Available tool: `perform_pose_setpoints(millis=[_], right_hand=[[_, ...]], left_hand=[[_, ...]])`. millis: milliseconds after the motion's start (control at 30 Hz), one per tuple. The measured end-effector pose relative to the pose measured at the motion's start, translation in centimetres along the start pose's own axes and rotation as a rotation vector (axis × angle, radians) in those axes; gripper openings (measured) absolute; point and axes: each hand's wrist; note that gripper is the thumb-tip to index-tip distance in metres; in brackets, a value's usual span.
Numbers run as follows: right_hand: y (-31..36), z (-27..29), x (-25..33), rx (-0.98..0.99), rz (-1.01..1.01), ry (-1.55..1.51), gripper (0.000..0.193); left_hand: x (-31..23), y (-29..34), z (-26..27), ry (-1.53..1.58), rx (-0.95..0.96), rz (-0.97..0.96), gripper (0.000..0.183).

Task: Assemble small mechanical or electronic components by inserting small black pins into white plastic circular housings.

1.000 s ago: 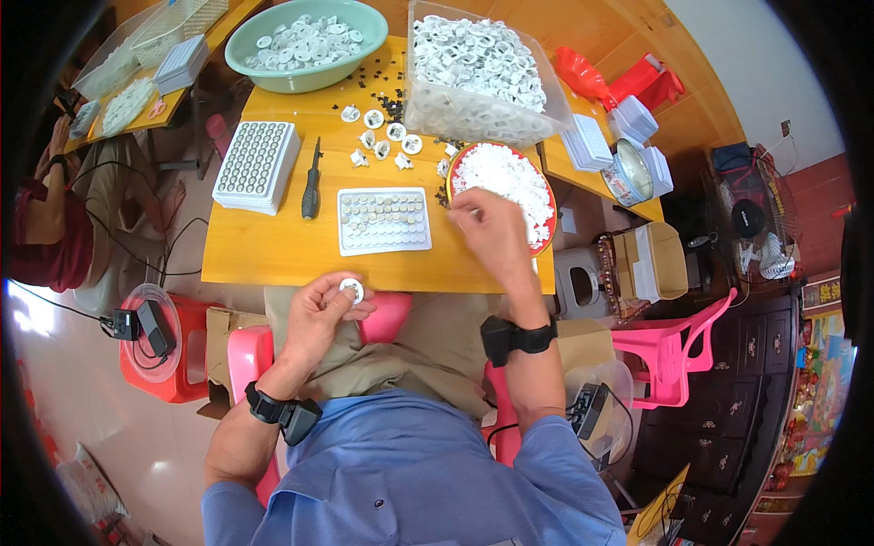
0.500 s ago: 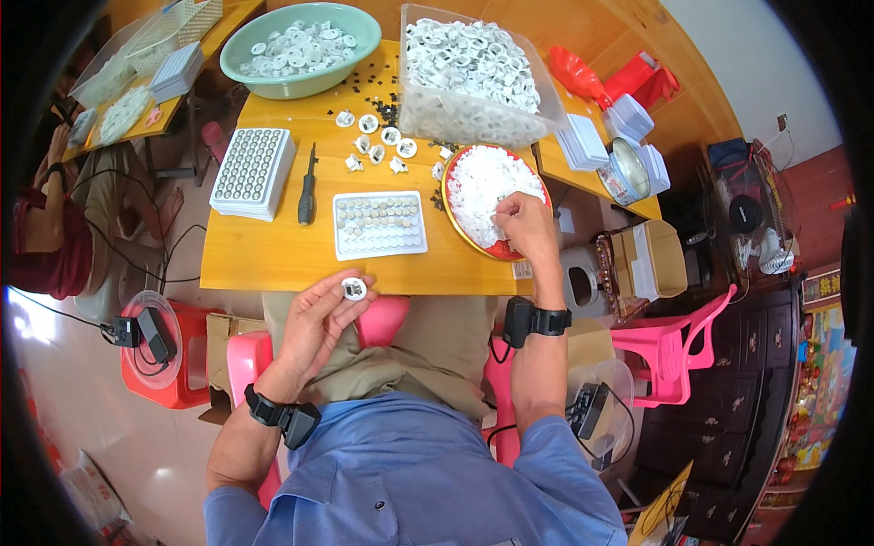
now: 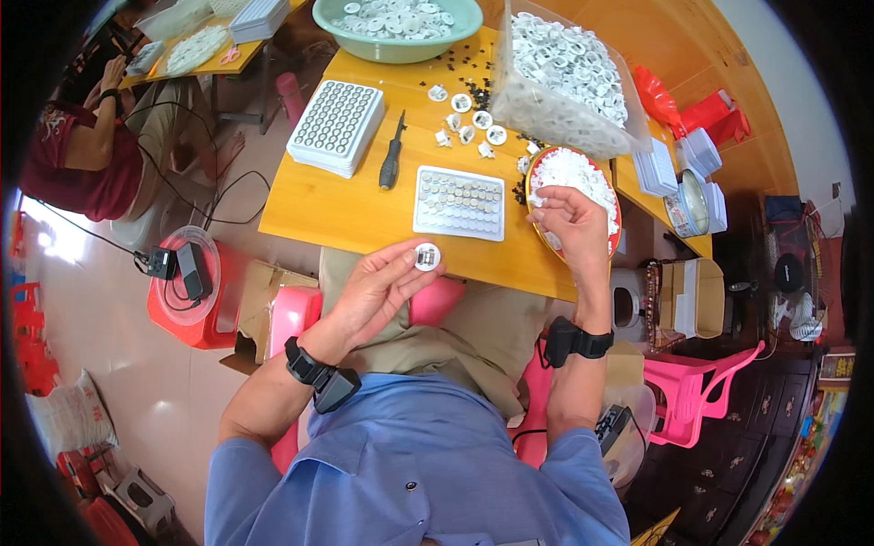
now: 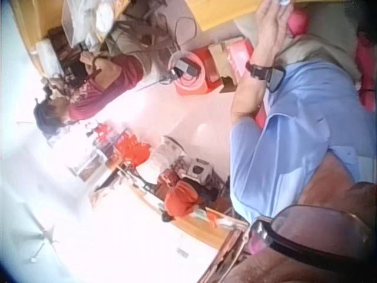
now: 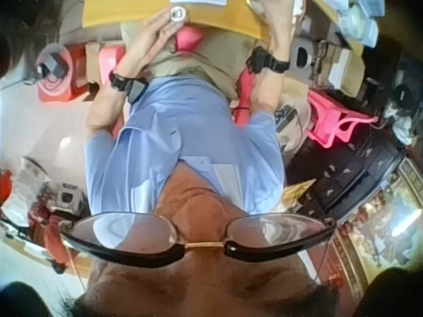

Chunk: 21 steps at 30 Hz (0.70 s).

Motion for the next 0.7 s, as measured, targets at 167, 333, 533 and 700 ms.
perform_pose_setpoints(millis=[167, 333, 533, 700], right_hand=[[1.3, -3.9, 0.5, 0.164, 0.258, 0.216, 0.014], [3.0, -7.0, 1.8, 0.305, 0.081, 0.093, 0.010], [3.9, -9.1, 1.4, 0.362, 0.007, -0.020, 0.011], [4.1, -9.5, 0.9, 0.345, 0.056, 0.087, 0.013]], left_hand=[[0.0, 0.0, 0.2, 0.013, 0.001, -0.013, 0.034], [-0.2, 0.1, 0.1, 0.005, -0.001, -0.021, 0.034], [0.0, 0.0, 0.3, -0.013, -0.003, -0.022, 0.033], [0.1, -0.1, 0.3, -0.017, 0.000, -0.024, 0.033]])
Point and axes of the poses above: each hand's wrist, its own y-axis away from the middle knuckle, its own z-axis out of the back of the hand, x = y × z, and after that the axes turned 10 degrees about z, right-handed
